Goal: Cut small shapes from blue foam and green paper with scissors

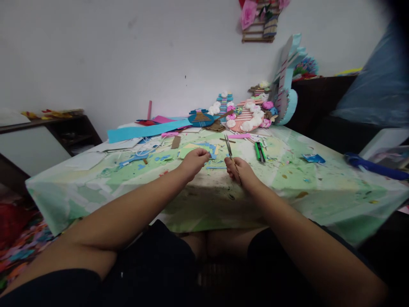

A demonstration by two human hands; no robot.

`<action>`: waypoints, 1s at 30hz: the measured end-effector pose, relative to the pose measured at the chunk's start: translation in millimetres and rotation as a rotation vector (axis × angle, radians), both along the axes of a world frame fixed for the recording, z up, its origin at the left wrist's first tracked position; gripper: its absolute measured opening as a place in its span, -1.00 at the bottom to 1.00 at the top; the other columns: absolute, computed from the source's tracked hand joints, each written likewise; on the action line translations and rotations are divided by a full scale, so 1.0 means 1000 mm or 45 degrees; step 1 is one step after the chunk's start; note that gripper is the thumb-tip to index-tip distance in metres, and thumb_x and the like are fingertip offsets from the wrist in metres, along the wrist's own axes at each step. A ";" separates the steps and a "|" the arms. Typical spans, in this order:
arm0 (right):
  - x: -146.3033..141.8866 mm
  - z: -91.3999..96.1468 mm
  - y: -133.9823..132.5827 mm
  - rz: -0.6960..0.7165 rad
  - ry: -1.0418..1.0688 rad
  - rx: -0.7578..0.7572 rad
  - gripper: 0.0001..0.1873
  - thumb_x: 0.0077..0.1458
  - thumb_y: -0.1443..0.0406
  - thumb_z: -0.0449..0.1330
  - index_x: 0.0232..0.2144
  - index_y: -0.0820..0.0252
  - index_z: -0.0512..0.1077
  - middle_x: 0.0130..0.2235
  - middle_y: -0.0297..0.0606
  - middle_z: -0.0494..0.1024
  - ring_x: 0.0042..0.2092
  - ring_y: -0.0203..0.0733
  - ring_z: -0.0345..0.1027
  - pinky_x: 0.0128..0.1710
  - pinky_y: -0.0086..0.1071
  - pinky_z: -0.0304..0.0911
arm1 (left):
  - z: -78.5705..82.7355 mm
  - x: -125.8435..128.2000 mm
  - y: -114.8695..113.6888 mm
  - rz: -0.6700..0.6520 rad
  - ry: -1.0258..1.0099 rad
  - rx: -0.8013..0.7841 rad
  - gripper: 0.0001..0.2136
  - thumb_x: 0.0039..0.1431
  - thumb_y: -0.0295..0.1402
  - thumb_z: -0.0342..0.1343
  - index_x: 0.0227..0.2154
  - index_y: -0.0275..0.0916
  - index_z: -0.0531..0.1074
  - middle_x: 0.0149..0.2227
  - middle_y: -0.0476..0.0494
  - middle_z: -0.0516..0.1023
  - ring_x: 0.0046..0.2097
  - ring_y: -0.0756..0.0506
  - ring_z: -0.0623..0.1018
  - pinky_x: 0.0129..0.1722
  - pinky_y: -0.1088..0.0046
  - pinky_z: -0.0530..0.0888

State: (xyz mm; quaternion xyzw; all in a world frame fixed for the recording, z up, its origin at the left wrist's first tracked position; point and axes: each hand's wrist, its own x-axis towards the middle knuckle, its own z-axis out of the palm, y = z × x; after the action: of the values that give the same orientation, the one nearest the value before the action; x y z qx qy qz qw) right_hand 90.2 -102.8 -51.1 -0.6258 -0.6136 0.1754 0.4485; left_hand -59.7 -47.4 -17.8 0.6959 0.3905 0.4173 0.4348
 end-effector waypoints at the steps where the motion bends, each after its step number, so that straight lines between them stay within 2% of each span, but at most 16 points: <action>1: 0.000 0.003 -0.001 -0.029 -0.086 -0.004 -0.50 -0.09 -0.12 -0.18 -0.62 0.18 0.13 -0.63 -0.39 0.21 -0.58 -0.35 0.07 -0.61 -0.48 -0.04 | 0.001 0.000 -0.001 -0.029 0.003 0.007 -0.86 -0.15 -0.31 0.03 -0.58 -0.30 0.29 -0.59 0.00 0.33 -0.51 0.06 0.32 -0.49 0.52 0.26; 3: -0.001 0.008 -0.004 -0.072 -0.247 -0.029 -0.52 -0.12 -0.11 -0.12 -0.63 0.18 0.14 -0.63 -0.38 0.21 -0.55 -0.34 0.07 -0.59 -0.48 -0.06 | 0.004 0.000 -0.003 -0.099 0.019 0.062 -0.85 -0.12 -0.30 -0.01 -0.62 -0.30 0.27 -0.60 -0.02 0.33 -0.52 0.06 0.33 -0.48 0.52 0.27; 6: -0.007 0.013 -0.011 -0.035 -0.387 -0.067 -0.56 -0.13 -0.08 -0.07 -0.59 0.19 0.17 -0.59 -0.36 0.25 -0.53 -0.32 0.09 -0.57 -0.47 -0.06 | 0.008 0.002 -0.010 -0.147 0.041 0.178 -0.82 -0.08 -0.30 -0.04 -0.66 -0.29 0.24 -0.63 -0.01 0.31 -0.54 0.07 0.31 -0.49 0.52 0.27; 15: -0.017 0.010 -0.024 -0.030 -0.486 0.091 -0.61 -0.04 -0.01 -0.11 -0.60 0.19 0.14 -0.60 -0.38 0.22 -0.55 -0.35 0.03 -0.58 -0.48 -0.11 | 0.014 0.004 -0.028 -0.144 0.135 0.273 -0.85 -0.10 -0.33 -0.02 -0.64 -0.30 0.29 -0.61 -0.01 0.35 -0.52 0.06 0.32 -0.47 0.52 0.26; 20: -0.016 0.007 -0.025 -0.075 -0.515 0.105 -0.65 -0.03 0.04 -0.08 -0.58 0.19 0.19 -0.59 -0.35 0.26 -0.54 -0.33 0.05 -0.57 -0.47 -0.13 | 0.016 0.006 -0.031 -0.225 0.008 0.153 -0.84 -0.12 -0.31 0.02 -0.63 -0.31 0.30 -0.62 0.00 0.33 -0.54 0.07 0.30 -0.49 0.52 0.26; 25: -0.014 0.003 -0.024 -0.110 -0.481 0.087 -0.63 -0.08 0.02 -0.03 -0.64 0.18 0.17 -0.63 -0.37 0.23 -0.56 -0.34 0.03 -0.58 -0.46 -0.15 | 0.014 0.007 -0.030 -0.273 -0.112 -0.016 -0.86 -0.15 -0.34 0.06 -0.59 -0.34 0.33 -0.61 -0.03 0.35 -0.54 0.08 0.33 -0.49 0.50 0.29; 30: -0.011 -0.002 -0.021 -0.140 -0.287 0.144 -0.60 -0.10 -0.01 -0.03 -0.68 0.18 0.10 -0.66 -0.42 0.14 -0.58 -0.37 -0.02 -0.59 -0.46 -0.16 | 0.008 0.009 -0.030 -0.259 -0.170 -0.168 -0.86 -0.16 -0.37 0.09 -0.55 -0.36 0.33 -0.60 -0.04 0.37 -0.55 0.07 0.37 -0.46 0.47 0.33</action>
State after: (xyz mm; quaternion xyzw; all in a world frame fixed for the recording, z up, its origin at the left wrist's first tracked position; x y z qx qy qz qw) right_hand 78.9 -124.2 -53.1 -0.6480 -0.6338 0.0441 0.4200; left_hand -51.1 -77.2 -9.5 0.6727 0.3146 0.3898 0.5446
